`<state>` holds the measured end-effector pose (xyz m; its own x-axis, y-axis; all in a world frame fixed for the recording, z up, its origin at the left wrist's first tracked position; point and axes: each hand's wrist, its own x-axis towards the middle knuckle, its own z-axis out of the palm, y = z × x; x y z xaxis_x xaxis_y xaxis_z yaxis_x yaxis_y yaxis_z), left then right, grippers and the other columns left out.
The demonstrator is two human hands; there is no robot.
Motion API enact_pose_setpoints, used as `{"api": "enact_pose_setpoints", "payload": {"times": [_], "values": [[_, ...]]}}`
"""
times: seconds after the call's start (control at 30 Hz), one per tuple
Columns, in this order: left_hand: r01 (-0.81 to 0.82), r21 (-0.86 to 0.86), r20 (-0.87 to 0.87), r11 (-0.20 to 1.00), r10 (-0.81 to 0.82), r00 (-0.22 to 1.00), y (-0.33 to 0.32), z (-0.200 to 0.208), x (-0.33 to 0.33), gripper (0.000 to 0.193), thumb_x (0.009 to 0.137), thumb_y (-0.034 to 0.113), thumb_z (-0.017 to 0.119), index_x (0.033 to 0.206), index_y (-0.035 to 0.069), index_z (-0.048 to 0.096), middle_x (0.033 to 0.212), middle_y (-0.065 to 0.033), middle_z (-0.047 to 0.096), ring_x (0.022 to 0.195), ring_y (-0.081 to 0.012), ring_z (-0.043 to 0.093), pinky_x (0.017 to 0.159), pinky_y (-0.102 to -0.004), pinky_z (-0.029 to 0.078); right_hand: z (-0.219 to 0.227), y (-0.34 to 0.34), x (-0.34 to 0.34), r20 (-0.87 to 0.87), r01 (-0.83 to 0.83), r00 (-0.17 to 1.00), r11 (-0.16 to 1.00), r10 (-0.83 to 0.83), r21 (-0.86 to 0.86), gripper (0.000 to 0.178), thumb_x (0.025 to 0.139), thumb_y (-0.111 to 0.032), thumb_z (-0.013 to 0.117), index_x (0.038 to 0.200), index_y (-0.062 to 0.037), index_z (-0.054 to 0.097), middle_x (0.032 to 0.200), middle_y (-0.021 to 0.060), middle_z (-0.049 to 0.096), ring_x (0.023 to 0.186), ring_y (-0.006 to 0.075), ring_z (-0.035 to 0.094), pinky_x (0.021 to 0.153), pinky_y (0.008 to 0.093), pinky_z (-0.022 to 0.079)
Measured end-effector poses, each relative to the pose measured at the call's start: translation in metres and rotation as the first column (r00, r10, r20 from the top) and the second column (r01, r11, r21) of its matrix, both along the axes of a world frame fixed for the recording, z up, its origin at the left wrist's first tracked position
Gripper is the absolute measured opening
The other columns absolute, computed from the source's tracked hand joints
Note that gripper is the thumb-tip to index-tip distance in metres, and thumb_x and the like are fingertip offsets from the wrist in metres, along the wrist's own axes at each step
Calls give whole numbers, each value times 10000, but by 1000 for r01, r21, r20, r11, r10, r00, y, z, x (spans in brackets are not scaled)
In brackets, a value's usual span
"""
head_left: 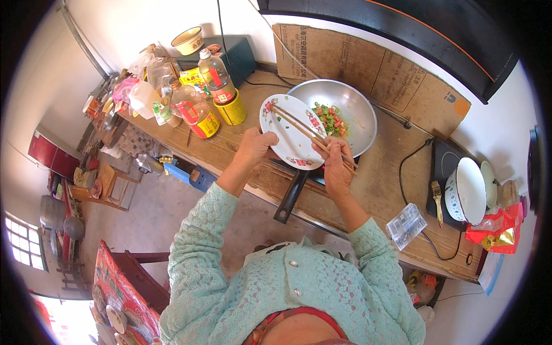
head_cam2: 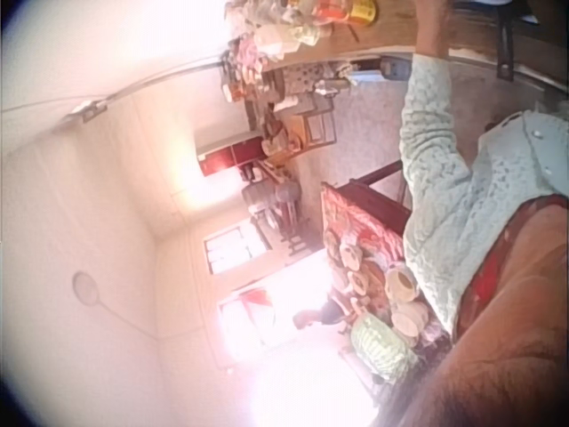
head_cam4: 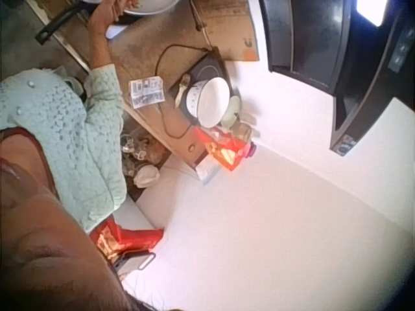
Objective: The person adds chopped tomatoes and green onions from a plate into a wok on an induction cooktop. They stir the vegetables with chopsticks, then pour in soy sauce and cooking oil from bottles before continuing to stir the mixture.
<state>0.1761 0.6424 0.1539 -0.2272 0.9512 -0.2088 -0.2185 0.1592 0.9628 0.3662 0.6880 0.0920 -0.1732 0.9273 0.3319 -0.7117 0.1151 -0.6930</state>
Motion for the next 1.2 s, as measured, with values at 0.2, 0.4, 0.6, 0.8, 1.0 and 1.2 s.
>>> {"api": "enact_pose_setpoints", "payload": {"times": [0.2, 0.4, 0.6, 0.8, 1.0, 1.2], "values": [[-47, 73, -44, 996, 51, 998, -1, -6, -6, 350, 724, 40, 530, 1056, -70, 547, 950, -109, 636, 768, -194, 642, 667, -335, 560, -18, 6, 38, 193, 49, 980, 999, -46, -14, 217, 961, -212, 462, 964, 4, 477, 1011, 143, 547, 961, 239, 598, 883, 391, 491], [-99, 88, -70, 991, 105, 992, 1, 1, 5, 377, 707, 36, 528, 1069, -67, 544, 948, -109, 628, 766, -195, 635, 676, -325, 546, -9, -2, 8, 33, -21, 999, 997, 18, 77, 206, 955, -202, 472, 930, 0, 499, 1010, 101, 515, 963, 219, 573, 897, 395, 493], [-104, 58, -108, 993, 110, 988, -2, -4, -7, 374, 711, 36, 520, 1071, -64, 544, 950, -112, 628, 768, -189, 637, 681, -305, 541, -23, 13, 43, 196, 163, 968, 987, -157, -12, 195, 962, -185, 450, 917, 2, 483, 1017, 106, 507, 956, 217, 577, 875, 400, 514], [-164, 147, -138, 975, 184, 973, 0, -9, -9, 366, 698, 55, 512, 1022, -112, 545, 881, -146, 637, 679, -202, 651, 539, -310, 556, -6, -21, 19, 124, -28, 992, 994, 14, 110, 242, 967, -217, 437, 915, 11, 500, 1008, 111, 506, 934, 216, 570, 882, 386, 490], [-141, 153, -108, 978, 158, 982, -2, -10, -17, 373, 723, 47, 525, 1069, -93, 523, 943, -118, 618, 762, -196, 636, 677, -311, 545, -44, 14, 40, 274, 164, 948, 986, -161, 13, 203, 953, -203, 473, 908, -7, 503, 1043, 94, 488, 955, 185, 545, 903, 364, 472], [-145, 143, -156, 979, 167, 974, -2, -9, -19, 391, 712, 62, 534, 1070, -95, 523, 939, -117, 615, 764, -197, 637, 682, -316, 545, -21, -6, 28, 229, 56, 969, 983, -96, 173, 167, 946, -140, 467, 903, 17, 506, 1032, 111, 498, 976, 202, 556, 911, 359, 472]]}}
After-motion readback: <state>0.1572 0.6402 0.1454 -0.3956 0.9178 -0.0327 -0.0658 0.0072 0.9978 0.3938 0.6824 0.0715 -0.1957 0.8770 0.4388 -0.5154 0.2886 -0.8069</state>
